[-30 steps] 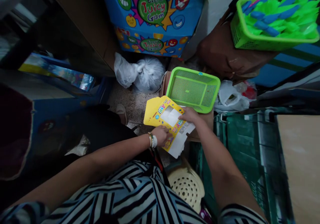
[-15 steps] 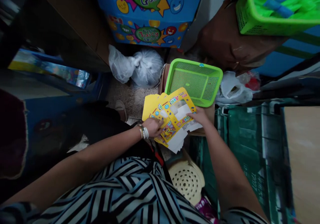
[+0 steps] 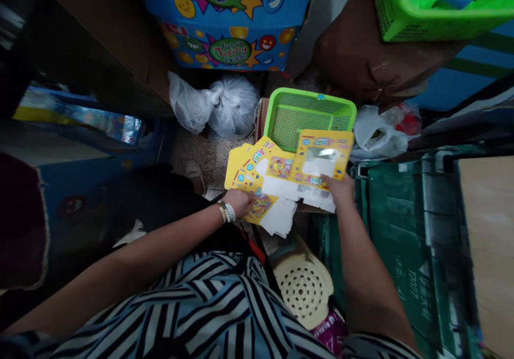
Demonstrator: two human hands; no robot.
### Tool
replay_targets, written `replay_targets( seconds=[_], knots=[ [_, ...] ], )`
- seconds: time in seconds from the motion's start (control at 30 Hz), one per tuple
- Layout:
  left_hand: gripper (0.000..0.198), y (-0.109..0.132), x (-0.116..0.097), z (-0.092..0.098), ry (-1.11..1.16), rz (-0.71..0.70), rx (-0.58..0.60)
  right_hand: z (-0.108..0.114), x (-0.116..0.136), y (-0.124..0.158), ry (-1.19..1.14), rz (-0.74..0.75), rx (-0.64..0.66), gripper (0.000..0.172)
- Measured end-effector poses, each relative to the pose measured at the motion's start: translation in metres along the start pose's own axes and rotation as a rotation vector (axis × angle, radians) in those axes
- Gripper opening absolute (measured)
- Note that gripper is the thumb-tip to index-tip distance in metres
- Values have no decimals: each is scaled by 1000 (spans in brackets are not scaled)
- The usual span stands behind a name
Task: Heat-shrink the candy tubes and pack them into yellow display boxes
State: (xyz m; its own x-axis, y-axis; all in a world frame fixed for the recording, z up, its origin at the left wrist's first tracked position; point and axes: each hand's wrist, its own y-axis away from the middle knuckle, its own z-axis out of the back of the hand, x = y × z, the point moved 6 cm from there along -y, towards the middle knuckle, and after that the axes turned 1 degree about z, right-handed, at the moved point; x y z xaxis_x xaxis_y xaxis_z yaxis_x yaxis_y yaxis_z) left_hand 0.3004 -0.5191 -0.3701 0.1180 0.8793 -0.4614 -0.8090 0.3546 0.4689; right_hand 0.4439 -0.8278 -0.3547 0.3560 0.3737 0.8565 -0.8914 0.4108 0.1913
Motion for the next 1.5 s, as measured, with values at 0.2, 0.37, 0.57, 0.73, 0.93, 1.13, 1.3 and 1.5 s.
replay_targets(
  seconds=[0.2, 0.37, 0.57, 0.73, 0.93, 1.13, 1.3, 1.5],
  knots=[
    [34, -7, -28, -6, 192, -340, -147, 16, -4, 30, -298, 16, -145, 52],
    [29, -10, -18, 7, 346, -268, -347, -39, -1, 58, -572, -110, -83, 52],
    [50, 13, 58, 34, 1372, 412, -558, -69, 9, 82, -550, -249, 187, 48],
    [55, 50, 110, 60, 1883, 542, -431, -81, 39, 86, -430, -297, 460, 53],
    [56, 52, 119, 66, 1793, 595, -383, -126, 101, 87, -326, -210, 755, 51],
    [51, 59, 119, 59, 1994, 548, -573, -145, 101, 91, -294, -180, 813, 54],
    [50, 66, 87, 64, 2042, 344, -371, -141, 54, 99, -252, -282, 821, 59],
    [47, 76, 79, 69, 1705, 472, -608, -127, 28, 103, -244, -231, 625, 66]
  ],
)
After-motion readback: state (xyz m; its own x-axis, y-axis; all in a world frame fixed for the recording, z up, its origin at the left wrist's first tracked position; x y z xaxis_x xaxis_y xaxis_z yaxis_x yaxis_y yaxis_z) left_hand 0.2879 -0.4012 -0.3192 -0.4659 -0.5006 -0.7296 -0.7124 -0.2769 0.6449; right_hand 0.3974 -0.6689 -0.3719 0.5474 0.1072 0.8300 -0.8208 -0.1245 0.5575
